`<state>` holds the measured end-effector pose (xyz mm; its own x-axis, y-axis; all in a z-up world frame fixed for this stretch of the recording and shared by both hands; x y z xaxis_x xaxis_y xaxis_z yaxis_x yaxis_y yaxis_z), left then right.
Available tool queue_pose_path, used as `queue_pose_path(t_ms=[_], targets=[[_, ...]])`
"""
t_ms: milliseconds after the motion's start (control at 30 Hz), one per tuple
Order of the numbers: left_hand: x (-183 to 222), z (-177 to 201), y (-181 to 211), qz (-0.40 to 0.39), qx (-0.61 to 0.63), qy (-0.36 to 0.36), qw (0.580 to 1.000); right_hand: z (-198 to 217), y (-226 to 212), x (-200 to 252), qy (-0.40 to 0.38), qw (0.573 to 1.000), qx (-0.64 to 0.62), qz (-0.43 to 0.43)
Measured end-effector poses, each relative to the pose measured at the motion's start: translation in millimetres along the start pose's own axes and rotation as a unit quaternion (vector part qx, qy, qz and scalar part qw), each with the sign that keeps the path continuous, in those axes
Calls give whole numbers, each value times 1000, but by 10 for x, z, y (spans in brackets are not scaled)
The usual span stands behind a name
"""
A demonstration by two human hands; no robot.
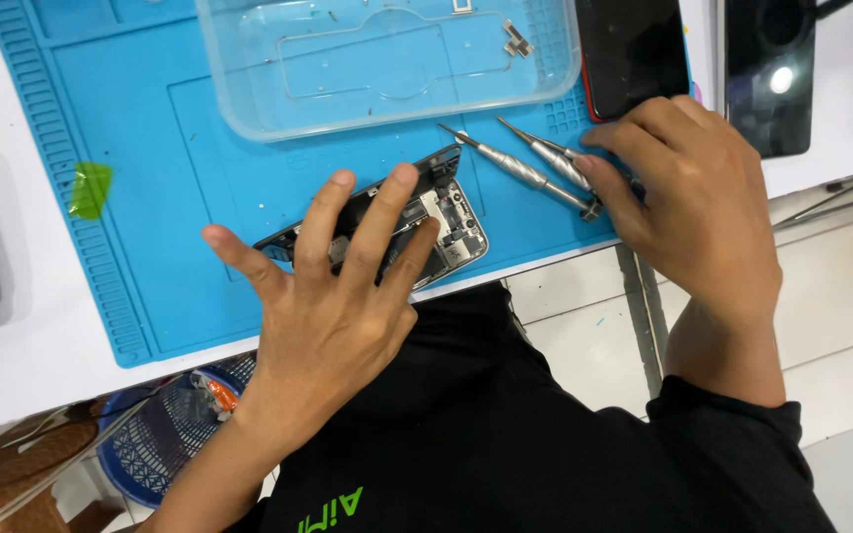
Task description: The person disassembles a smartphone on a blue workbench, using a screwdriver to remove screws and a metal prying tool to detach internal components. They carefully lift the screen assembly, disconnect cables, and place small parts into a clear plastic tray before reassembling the device.
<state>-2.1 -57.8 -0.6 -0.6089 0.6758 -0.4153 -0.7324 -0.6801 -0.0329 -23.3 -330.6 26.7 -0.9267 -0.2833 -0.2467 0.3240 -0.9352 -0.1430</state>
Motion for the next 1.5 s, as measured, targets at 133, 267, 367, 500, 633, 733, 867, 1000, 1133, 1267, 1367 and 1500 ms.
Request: queue_pose_path(t_ms=[133, 267, 367, 500, 633, 733, 867, 1000, 1133, 1267, 1367, 1500], targets=[[25, -4, 4, -7, -40, -6, 999, -24, -44, -6, -9, 999, 37, -8], [17, 10, 29, -12, -106, -8, 994, -35, -42, 3, -26, 998, 47, -14], [9, 56, 43, -16, -156, -3, 988, -62, 31, 7, -32, 996, 75, -19], [30, 61, 65, -4, -160, -11, 987, -126, 99, 92, -6, 996, 88, -26], [35, 75, 70, -4, -181, -16, 983, -137, 187, 183, -6, 990, 142, -9], [30, 105, 58, -1, -187, -11, 982, -40, 244, 196, -5, 996, 90, -14], [68, 63, 62, -7, -160, -15, 987, 5, 360, 156, -18, 996, -72, -44], [61, 65, 56, -18, -146, -37, 988, 206, 101, -268, -65, 990, -127, -2], [50, 86, 66, -12, -83, -48, 995, 272, -123, -558, -120, 987, -16, 109], [16, 142, 60, -8, -101, -52, 993, 229, -239, -716, -100, 988, -116, 17], [43, 97, 63, -5, -63, -53, 997, 221, -218, -889, -79, 979, -99, 161], [77, 59, 78, -16, -114, -52, 992, 206, -386, -1145, -61, 966, -91, 233]])
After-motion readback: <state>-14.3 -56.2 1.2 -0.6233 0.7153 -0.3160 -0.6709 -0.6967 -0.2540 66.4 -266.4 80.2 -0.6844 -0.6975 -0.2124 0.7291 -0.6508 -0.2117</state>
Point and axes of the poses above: each hand's wrist, its own x-axis away from the middle knuckle, its own z-axis out of the back of the hand, y = z × x, the point moved 4 cm from there along -x, towards the middle knuckle, and after that the axes turned 4 degrees about z, right-handed, at the moved point
